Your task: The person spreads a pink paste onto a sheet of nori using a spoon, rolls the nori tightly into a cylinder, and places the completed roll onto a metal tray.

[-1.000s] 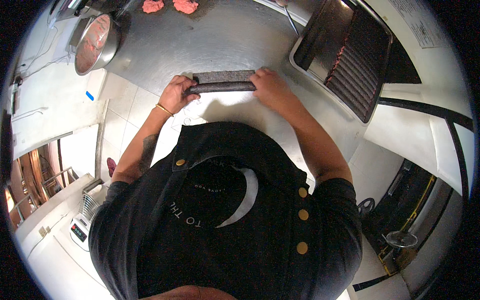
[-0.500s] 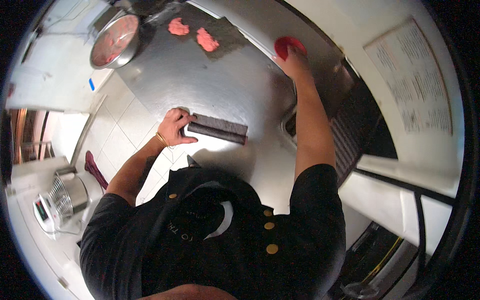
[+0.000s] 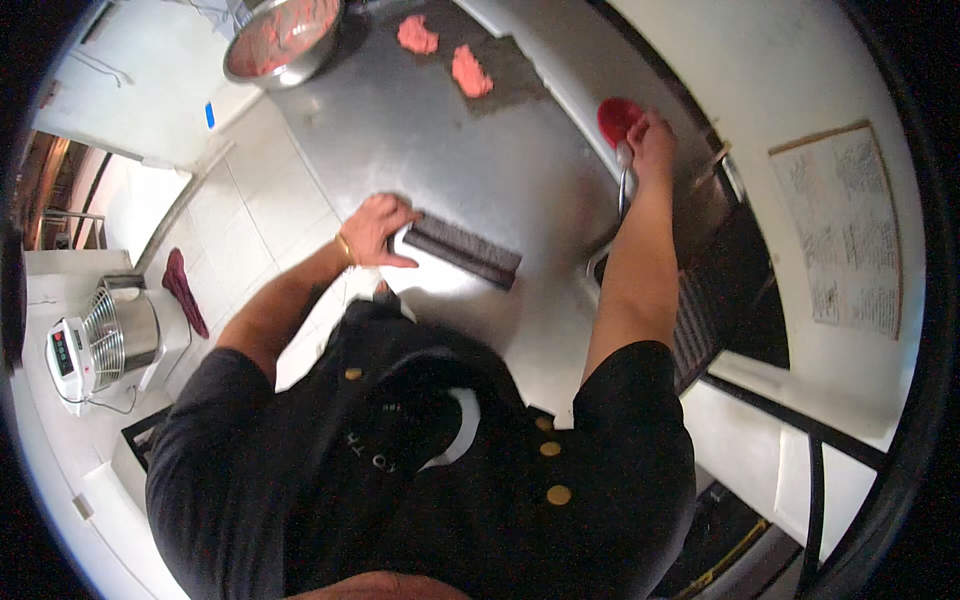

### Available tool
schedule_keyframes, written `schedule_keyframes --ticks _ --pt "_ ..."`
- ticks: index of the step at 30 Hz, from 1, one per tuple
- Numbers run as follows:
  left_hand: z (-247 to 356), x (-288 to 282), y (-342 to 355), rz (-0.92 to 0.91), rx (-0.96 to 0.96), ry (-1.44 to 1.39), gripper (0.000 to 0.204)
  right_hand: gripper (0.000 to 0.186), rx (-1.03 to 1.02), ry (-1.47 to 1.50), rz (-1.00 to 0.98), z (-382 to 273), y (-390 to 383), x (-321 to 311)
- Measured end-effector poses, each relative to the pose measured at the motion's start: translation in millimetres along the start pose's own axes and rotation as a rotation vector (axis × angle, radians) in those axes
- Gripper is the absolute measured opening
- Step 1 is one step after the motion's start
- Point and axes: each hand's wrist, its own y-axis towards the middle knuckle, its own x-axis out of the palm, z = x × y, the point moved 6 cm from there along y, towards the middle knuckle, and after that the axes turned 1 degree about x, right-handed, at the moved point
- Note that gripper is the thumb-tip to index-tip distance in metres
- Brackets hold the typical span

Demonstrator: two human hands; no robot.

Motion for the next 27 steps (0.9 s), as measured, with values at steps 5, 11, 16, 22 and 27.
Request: schedule_keyframes --ticks 5,11,16,22,27 --pt "-1.2 -5.1 3.1 -0.002 -0.034 -0.113 0.09 0.015 -0.028 0.679 -0.381 -15.3 -165.7 76.1" --pt "-2.4 -8.0 4.1 -0.076 0.026 -0.15 0.081 0.036 -0.272 -0.365 -0.347 12.3 -347.1 198.9" --pt "-10.9 -8.5 8.6 -0.02 0.1 -0.247 0.072 0.053 -0.516 -0.732 -0.337 9.8 -386.2 247.6" --pt "-16.3 -3.7 4.2 0.033 0.138 -0.224 0.069 0.061 -0.511 -0.9 -0.35 9.9 -388.8 252.8" --pt "-11.2 -5.8 5.4 0.027 0.127 -0.198 0.069 0.063 -0.451 -0.941 -0.179 29.2 -391.6 191.0"
